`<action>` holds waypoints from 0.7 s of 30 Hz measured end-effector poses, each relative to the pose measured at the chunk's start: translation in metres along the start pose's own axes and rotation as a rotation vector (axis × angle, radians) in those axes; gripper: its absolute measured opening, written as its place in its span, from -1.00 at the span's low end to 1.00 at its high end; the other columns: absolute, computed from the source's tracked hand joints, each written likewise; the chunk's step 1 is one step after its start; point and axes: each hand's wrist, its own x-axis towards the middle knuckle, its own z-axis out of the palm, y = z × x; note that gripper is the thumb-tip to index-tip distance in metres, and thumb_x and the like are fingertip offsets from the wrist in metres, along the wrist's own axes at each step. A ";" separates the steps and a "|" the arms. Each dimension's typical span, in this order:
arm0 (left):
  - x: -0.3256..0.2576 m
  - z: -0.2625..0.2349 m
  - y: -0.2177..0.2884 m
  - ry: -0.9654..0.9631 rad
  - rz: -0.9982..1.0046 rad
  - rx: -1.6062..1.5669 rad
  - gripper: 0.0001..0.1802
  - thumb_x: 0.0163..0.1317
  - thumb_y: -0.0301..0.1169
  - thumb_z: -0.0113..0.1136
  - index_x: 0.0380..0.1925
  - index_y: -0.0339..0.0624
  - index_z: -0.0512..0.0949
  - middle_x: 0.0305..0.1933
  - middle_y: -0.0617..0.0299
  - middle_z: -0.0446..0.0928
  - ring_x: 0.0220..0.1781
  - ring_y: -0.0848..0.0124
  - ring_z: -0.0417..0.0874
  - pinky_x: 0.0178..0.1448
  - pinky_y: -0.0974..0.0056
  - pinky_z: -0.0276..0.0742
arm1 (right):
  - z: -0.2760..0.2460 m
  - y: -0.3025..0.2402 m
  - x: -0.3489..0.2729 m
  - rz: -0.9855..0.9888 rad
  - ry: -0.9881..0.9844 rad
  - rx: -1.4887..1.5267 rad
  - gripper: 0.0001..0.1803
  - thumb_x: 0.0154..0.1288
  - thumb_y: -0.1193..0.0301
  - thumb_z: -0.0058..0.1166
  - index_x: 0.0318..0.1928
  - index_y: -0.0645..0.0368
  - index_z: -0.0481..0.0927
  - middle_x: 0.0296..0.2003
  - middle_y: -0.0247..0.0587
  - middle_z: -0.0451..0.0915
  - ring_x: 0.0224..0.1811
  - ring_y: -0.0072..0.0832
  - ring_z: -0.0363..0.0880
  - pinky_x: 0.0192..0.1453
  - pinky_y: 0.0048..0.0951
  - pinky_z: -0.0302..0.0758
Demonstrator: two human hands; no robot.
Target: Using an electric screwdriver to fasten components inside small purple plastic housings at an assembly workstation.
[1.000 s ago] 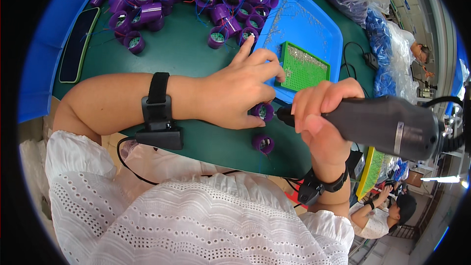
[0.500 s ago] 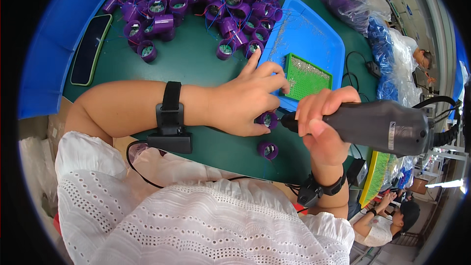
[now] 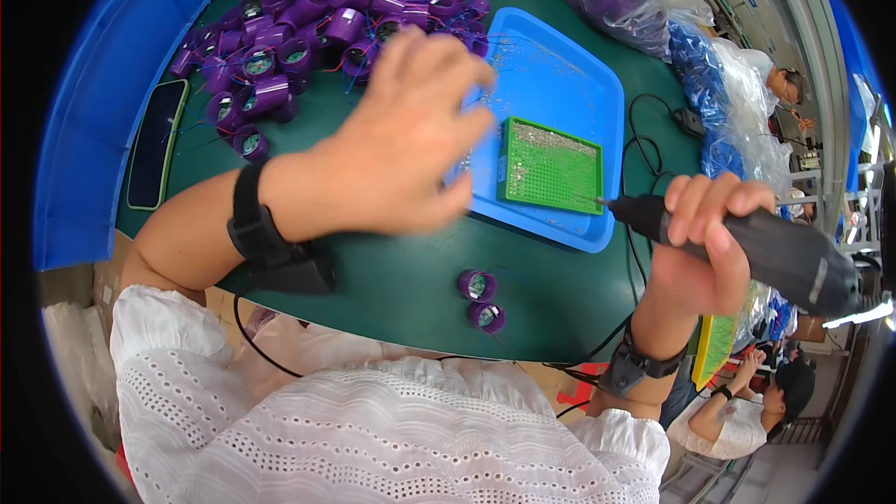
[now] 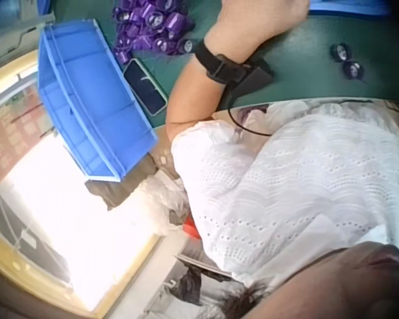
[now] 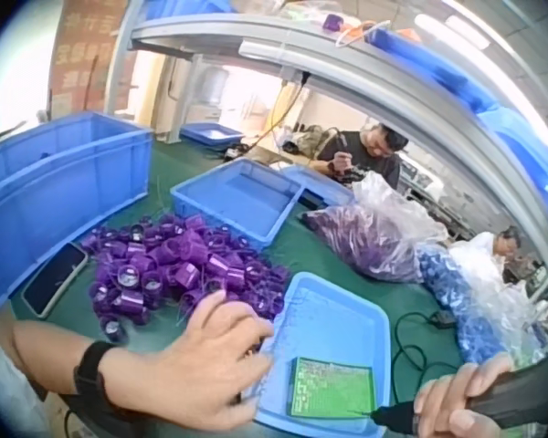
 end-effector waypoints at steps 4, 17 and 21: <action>-0.005 0.016 -0.021 -0.076 -0.140 0.233 -0.65 -0.17 -0.34 0.31 -0.38 -0.33 0.49 -0.01 0.00 0.31 0.18 0.04 0.23 0.34 -0.27 -0.12 | -0.007 0.030 0.004 -0.009 0.110 0.013 -0.70 0.00 0.56 -0.02 -0.19 0.19 0.31 -0.56 -0.22 0.36 -0.60 -0.43 0.36 -0.33 -0.34 0.34; -0.005 -0.004 0.024 -0.321 0.085 -0.281 -0.72 -0.29 -0.39 0.37 -0.57 -0.18 0.45 0.03 0.06 0.31 0.21 0.01 0.20 0.24 -0.47 -0.13 | -0.005 0.064 0.005 0.040 0.176 -0.007 -0.72 -0.01 0.62 -0.08 -0.21 0.25 0.29 -0.57 -0.20 0.37 -0.62 -0.45 0.38 -0.46 -0.44 0.40; -0.017 0.017 0.024 -0.343 0.096 -0.334 -0.72 -0.29 -0.37 0.38 -0.58 -0.18 0.47 0.05 0.04 0.30 0.22 0.00 0.19 0.23 -0.47 -0.09 | -0.002 0.065 0.004 0.053 0.151 -0.021 -0.71 -0.01 0.61 -0.07 -0.21 0.25 0.28 -0.56 -0.20 0.38 -0.61 -0.46 0.38 -0.45 -0.43 0.41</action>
